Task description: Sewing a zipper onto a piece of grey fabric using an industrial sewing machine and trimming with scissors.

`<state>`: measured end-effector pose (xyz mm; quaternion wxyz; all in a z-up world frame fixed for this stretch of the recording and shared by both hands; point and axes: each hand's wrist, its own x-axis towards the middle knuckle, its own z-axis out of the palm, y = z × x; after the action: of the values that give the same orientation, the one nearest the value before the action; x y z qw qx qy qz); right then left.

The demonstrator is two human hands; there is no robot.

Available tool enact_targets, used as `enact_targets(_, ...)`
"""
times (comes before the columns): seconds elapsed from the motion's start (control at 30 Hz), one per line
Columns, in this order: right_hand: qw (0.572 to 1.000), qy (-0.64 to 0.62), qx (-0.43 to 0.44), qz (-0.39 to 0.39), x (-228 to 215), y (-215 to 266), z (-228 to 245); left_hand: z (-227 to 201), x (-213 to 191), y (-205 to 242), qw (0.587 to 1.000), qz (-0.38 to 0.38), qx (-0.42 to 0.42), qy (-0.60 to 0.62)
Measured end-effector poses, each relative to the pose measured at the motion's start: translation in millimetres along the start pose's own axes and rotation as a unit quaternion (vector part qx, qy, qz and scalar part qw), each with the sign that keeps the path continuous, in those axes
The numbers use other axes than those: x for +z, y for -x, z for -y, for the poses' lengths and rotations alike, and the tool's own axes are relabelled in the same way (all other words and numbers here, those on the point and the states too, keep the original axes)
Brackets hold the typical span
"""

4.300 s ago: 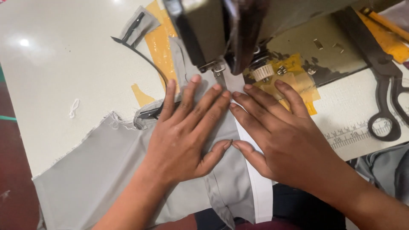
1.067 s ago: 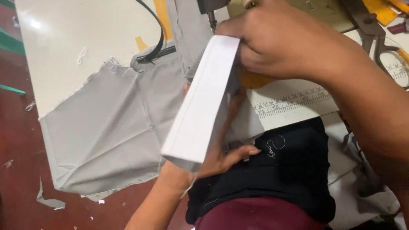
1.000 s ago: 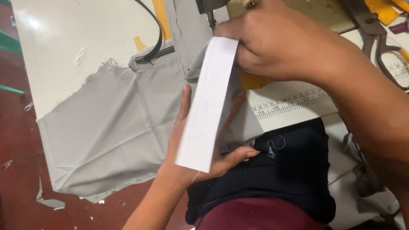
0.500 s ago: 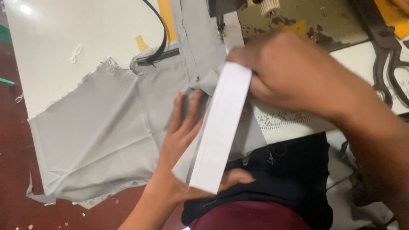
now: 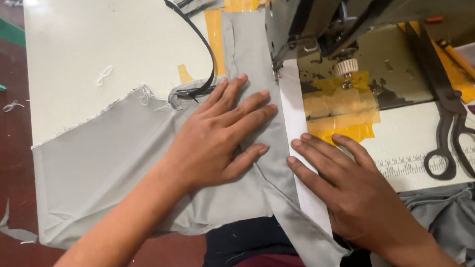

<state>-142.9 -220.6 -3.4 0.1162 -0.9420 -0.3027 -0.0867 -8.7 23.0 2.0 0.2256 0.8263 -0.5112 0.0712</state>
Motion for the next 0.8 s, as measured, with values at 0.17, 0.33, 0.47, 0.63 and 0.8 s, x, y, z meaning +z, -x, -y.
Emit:
enact_targets(0.17,1.000,0.013,0.011,-0.004,-1.5,-3.1,-3.6,15.0,6.1,-2.3,0.999,0.049,0.012,0.019)
enact_targets(0.33,1.000,0.013,0.011,-0.014,-1.2,-13.7,-13.3,27.7,7.5,-12.3,0.996,0.085,0.007,0.015)
enact_targets(0.47,1.000,0.018,0.016,-0.009,-3.0,-26.6,-20.2,42.0,5.0,-20.6,0.998,0.060,0.027,0.024)
enact_targets(0.63,0.998,-0.005,-0.004,-0.067,-3.7,-33.3,-24.8,50.2,-0.1,-21.9,0.993,-0.047,0.102,0.019)
enact_targets(0.8,0.998,-0.005,-0.014,-0.059,-5.2,-27.4,-25.5,1.5,-22.7,32.8,0.990,-0.020,-0.127,-0.060)
